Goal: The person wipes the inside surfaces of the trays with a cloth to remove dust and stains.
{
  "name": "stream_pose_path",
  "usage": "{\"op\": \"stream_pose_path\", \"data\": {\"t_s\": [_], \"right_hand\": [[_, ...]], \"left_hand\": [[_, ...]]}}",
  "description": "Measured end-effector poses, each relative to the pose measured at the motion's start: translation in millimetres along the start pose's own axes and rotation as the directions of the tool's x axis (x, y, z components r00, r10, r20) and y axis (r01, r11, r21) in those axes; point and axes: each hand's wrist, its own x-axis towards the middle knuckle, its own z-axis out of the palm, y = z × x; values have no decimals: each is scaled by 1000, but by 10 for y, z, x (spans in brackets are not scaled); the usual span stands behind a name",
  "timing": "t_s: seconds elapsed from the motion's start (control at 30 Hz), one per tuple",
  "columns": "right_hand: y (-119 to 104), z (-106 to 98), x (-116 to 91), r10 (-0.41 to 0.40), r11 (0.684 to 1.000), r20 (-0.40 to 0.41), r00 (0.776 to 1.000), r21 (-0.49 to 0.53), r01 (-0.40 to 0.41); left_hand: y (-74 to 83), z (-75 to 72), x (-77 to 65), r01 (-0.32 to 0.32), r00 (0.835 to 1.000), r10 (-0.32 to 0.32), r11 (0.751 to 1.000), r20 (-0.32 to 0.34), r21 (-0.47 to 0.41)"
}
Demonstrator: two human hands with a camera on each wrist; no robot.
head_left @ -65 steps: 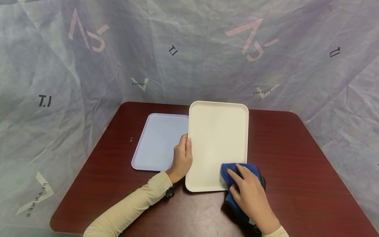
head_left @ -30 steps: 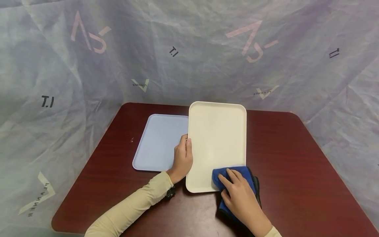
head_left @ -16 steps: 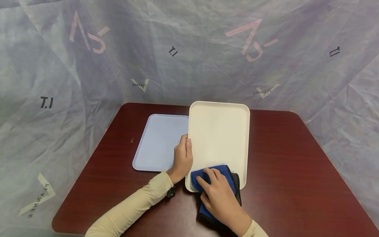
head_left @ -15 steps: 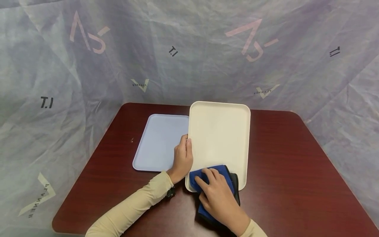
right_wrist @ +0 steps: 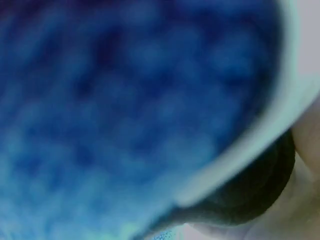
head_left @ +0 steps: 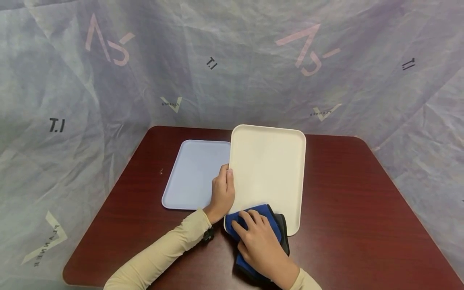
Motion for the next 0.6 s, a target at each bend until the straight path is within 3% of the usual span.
{"op": "stream_pose_path", "data": {"t_s": [0.3, 0.6], "right_hand": [[9, 1, -48, 16, 1000, 9, 1000, -17, -15], [224, -51, -247, 103, 994, 19, 995, 21, -103]], "left_hand": [[-1, -6, -1, 3, 1000, -3, 1000, 19, -10], [2, 8, -4, -1, 1000, 1, 1000, 3, -11]]}}
